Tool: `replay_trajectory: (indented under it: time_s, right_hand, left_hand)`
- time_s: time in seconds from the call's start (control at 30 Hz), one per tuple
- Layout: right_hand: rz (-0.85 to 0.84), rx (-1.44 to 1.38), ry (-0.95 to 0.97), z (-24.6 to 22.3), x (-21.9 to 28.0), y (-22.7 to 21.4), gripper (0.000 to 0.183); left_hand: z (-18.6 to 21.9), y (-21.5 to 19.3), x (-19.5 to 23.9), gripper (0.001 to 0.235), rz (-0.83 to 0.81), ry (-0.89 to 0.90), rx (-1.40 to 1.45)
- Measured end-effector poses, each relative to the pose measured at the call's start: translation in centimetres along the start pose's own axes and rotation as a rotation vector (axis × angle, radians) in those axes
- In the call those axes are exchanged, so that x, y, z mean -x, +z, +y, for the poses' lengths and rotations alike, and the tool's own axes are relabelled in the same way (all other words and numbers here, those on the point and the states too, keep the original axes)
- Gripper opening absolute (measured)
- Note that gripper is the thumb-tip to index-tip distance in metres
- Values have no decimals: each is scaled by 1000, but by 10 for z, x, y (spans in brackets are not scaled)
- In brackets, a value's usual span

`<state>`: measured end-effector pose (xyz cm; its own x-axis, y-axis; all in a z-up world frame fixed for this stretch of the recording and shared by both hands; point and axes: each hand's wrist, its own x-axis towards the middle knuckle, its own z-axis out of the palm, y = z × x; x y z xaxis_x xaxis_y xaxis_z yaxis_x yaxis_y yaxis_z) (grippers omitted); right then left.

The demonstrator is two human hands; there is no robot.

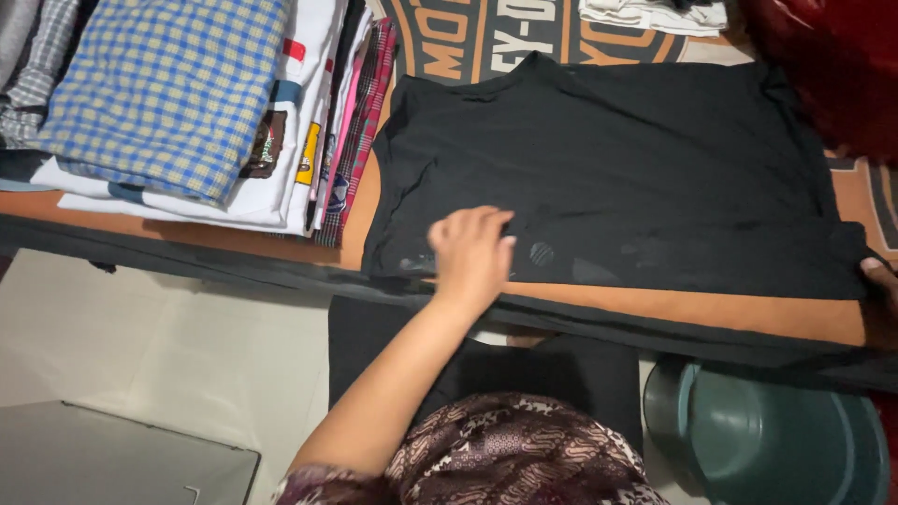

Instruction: The person takes a black garment from a bag, spreads it out on a table, smooths it, and folds it into a square.

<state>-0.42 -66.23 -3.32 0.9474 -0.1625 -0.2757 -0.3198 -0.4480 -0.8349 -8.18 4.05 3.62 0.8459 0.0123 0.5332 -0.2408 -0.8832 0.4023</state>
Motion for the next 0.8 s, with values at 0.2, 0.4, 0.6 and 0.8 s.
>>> replay_trajectory:
  time_s: [0.2, 0.4, 0.6, 0.8]
  right_hand:
    - [170, -9, -15, 40, -10, 23, 23]
    - [381, 66, -44, 60, -25, 16, 39]
    - [344, 164, -57, 9, 7, 34, 34]
    - [371, 79, -27, 3, 5, 35, 21]
  left_hand:
    - [22, 64, -47, 44, -408, -124, -137]
    - [19, 68, -56, 37, -569, -115, -14]
    - [14, 45, -66, 28, -756, -144, 297]
    - [18, 14, -85, 42, -967, -145, 361]
